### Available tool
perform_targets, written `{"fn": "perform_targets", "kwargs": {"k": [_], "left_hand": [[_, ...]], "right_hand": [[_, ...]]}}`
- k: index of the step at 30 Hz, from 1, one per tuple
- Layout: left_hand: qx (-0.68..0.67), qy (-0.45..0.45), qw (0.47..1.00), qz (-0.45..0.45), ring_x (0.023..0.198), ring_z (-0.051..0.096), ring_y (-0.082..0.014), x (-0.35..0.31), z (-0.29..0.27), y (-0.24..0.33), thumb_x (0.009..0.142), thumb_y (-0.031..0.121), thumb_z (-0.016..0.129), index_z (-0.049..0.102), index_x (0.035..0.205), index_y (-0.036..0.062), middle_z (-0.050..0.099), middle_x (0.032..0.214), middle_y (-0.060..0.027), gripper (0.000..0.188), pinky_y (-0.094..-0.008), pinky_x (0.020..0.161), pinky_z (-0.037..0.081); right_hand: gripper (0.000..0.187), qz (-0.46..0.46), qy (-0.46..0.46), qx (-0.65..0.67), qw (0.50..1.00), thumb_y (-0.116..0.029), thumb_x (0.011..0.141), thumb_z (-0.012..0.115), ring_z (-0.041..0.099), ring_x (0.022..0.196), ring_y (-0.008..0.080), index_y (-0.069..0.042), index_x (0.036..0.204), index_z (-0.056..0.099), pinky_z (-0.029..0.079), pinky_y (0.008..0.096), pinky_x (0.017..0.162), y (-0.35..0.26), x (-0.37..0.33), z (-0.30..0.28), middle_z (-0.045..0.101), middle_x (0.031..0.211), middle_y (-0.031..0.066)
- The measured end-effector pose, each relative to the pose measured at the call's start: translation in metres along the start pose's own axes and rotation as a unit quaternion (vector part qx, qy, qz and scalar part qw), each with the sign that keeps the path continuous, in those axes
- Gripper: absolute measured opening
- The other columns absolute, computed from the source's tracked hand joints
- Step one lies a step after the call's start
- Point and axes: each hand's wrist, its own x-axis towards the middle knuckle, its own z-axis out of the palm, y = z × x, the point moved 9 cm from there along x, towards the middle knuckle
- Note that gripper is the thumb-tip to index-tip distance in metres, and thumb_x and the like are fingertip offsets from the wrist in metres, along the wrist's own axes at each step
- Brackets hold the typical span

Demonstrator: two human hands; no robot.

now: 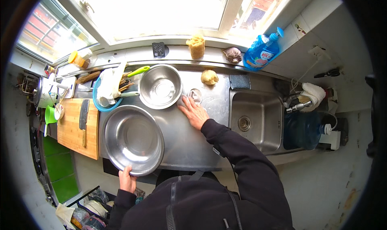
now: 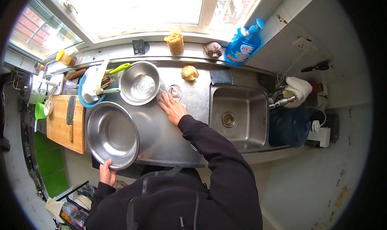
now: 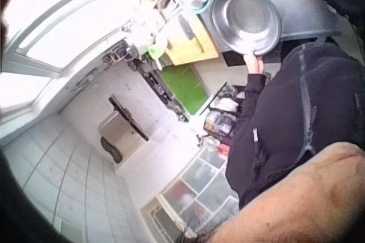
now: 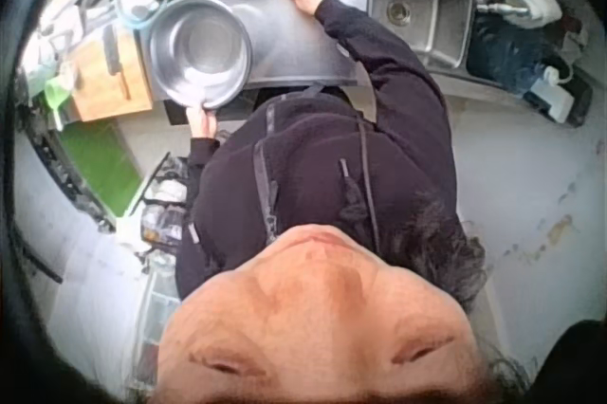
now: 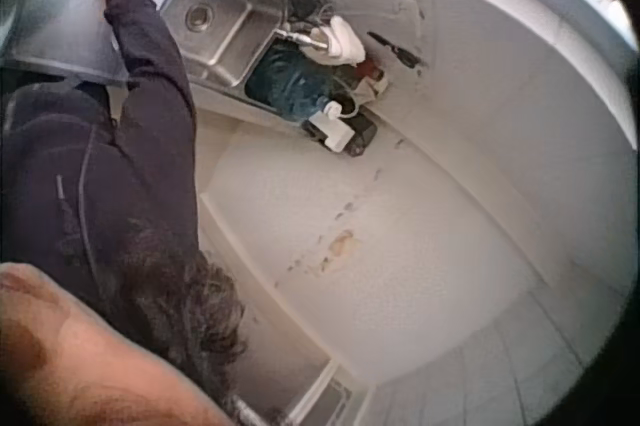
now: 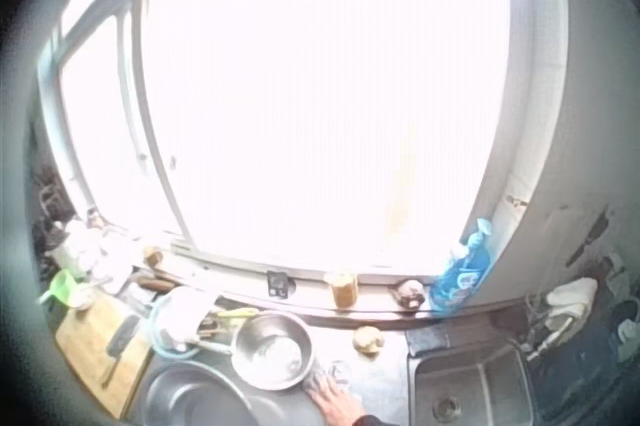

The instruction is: The person wipes a wooden cutting board and countertop with a cloth, then retrieves red chilies and garlic from a drawer. They place the items on the cutting board and begin peeling the garlic cloves by hand.

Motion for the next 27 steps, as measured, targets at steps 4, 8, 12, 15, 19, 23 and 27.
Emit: {"fn": "perform_targets", "kwargs": {"k": [4, 8, 12, 15, 19, 23, 27], "left_hand": [[-0.006, 0.002, 1.0, -0.018, 0.094, 0.068, -0.0218, -0.007, -0.009, -0.006, 0.09, 0.009, 0.057, 0.05, 0.123, 0.0009, 0.063, 0.109, -0.008, 0.035, -0.038, 0.073, 0.059], [-0.012, 0.01, 1.0, -0.026, 0.092, 0.068, -0.0202, -0.011, -0.016, -0.011, 0.089, 0.009, 0.06, 0.051, 0.122, 0.0027, 0.063, 0.107, -0.0062, 0.035, -0.0368, 0.072, 0.059], [-0.003, 0.016, 1.0, -0.021, 0.089, 0.067, -0.0186, -0.008, -0.017, -0.008, 0.089, 0.01, 0.062, 0.054, 0.12, 0.0033, 0.064, 0.104, -0.0044, 0.033, -0.0351, 0.071, 0.058], [-0.003, -0.009, 1.0, -0.017, 0.09, 0.067, -0.019, -0.002, -0.005, -0.002, 0.089, 0.009, 0.061, 0.054, 0.121, 0.0022, 0.064, 0.105, -0.0046, 0.033, -0.0357, 0.074, 0.058], [0.01, -0.049, 0.999, -0.018, 0.091, 0.068, -0.0202, 0.006, 0.021, -0.001, 0.089, 0.006, 0.059, 0.053, 0.122, 0.0, 0.065, 0.106, -0.0064, 0.033, -0.0365, 0.079, 0.057], [0.052, -0.065, 0.996, -0.038, 0.082, 0.068, -0.0169, 0.005, 0.036, -0.01, 0.09, 0.006, 0.057, 0.057, 0.112, -0.0013, 0.066, 0.098, -0.0065, 0.024, -0.031, 0.067, 0.056], [0.097, -0.083, 0.991, -0.041, 0.076, 0.067, -0.015, 0.001, 0.047, -0.018, 0.09, 0.008, 0.057, 0.058, 0.112, -0.0008, 0.067, 0.094, -0.0058, 0.024, -0.0279, 0.059, 0.053]], "right_hand": [[0.049, 0.063, -0.024, -0.031, 0.997, -0.014, 0.084, 0.063, 0.029, 0.144, 0.0441, -0.009, 0.132, 0.056, 0.043, 0.0475, 0.102, 0.032, 0.047, 0.009, 0.033, 0.155, 0.0204], [0.055, 0.181, 0.01, -0.008, 0.983, -0.014, 0.078, 0.069, 0.038, 0.135, 0.0474, -0.013, 0.132, 0.056, 0.048, 0.0494, 0.097, 0.07, 0.07, -0.004, 0.033, 0.154, 0.0221], [0.064, 0.168, -0.071, 0.019, 0.983, -0.015, 0.075, 0.073, 0.044, 0.13, 0.0445, -0.014, 0.136, 0.053, 0.049, 0.0507, 0.095, 0.046, 0.051, 0.005, 0.035, 0.15, 0.0278], [0.078, 0.165, -0.07, 0.026, 0.983, -0.022, 0.076, 0.078, 0.04, 0.136, 0.0425, -0.021, 0.146, 0.044, 0.046, 0.0501, 0.1, 0.019, -0.006, 0.002, 0.027, 0.157, 0.0247], [0.073, 0.226, -0.017, -0.006, 0.974, -0.015, 0.078, 0.075, 0.036, 0.141, 0.0399, -0.023, 0.145, 0.046, 0.043, 0.0527, 0.102, 0.054, -0.062, -0.018, 0.03, 0.158, 0.0193], [0.052, 0.329, 0.03, -0.029, 0.943, -0.001, 0.085, 0.059, 0.05, 0.121, 0.0421, -0.017, 0.134, 0.054, 0.047, 0.0465, 0.1, 0.121, -0.101, -0.05, 0.044, 0.141, 0.0214], [0.046, 0.338, 0.111, -0.008, 0.935, -0.002, 0.087, 0.059, 0.053, 0.115, 0.0403, -0.012, 0.131, 0.056, 0.049, 0.0455, 0.095, 0.106, -0.13, -0.074, 0.051, 0.127, 0.0222]]}}
